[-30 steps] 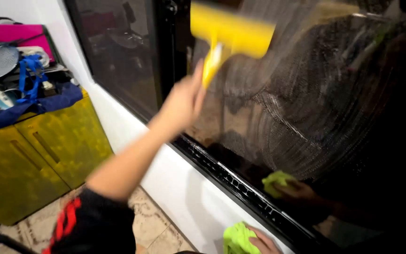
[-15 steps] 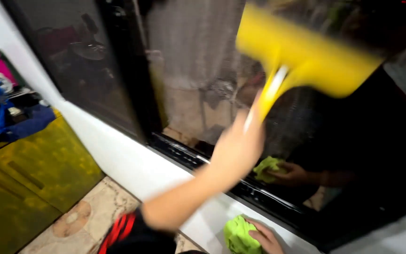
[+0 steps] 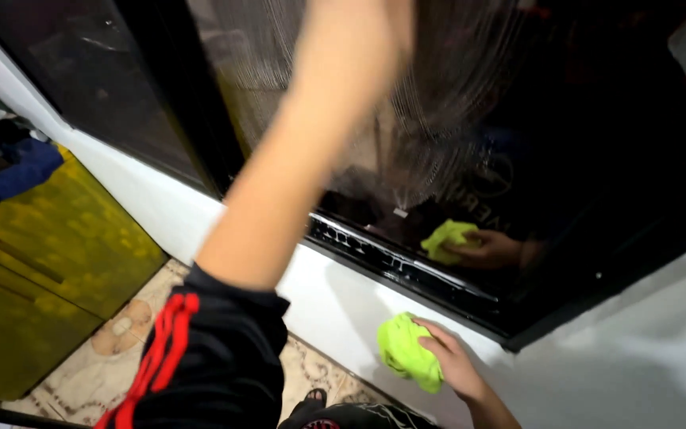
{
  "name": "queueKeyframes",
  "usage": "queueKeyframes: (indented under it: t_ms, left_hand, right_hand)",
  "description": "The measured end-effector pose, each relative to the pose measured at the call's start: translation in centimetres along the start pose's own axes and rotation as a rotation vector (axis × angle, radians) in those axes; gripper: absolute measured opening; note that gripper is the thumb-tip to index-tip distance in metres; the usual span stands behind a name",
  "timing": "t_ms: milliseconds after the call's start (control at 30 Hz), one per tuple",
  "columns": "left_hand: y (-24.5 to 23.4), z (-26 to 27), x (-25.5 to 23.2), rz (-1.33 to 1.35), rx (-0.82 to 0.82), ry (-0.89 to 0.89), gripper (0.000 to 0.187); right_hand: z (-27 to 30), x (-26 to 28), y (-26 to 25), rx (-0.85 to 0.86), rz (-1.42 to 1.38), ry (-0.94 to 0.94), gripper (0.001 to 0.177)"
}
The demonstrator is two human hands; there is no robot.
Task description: Clean a large mirror or window pane using a squeegee and a cleaning cloth.
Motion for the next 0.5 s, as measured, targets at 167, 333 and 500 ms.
queueKeyframes:
  t_ms: [167,333,500]
  left_hand:
    - [0.8,19.2,-11.9,0.321,0.293,-0.081,0.086]
    - [10.3,40.0,-9.8,0.373,0.776,-0.315,0.078]
    - [3.7,22.0,-4.2,0.389,0.329,-0.398,0.073]
  right_hand:
    - [2.2,-2.8,-0.2,0.067,0.067,0.023,0.045]
    - [3.5,-6.7,-6.5,-0.060,0.012,0.092,0.045]
    - [5.6,-8.5,-8.6,-0.212,-0.024,0.165,0.045]
Point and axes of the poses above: each hand's wrist, its own z-axis away from the middle knuckle, its own y-axis out of the palm, x = y × z, the point moved 10 cm from there along -z, towards the middle knuckle, and after that the axes turned 6 degrees about -z, right-handed, at the moved point
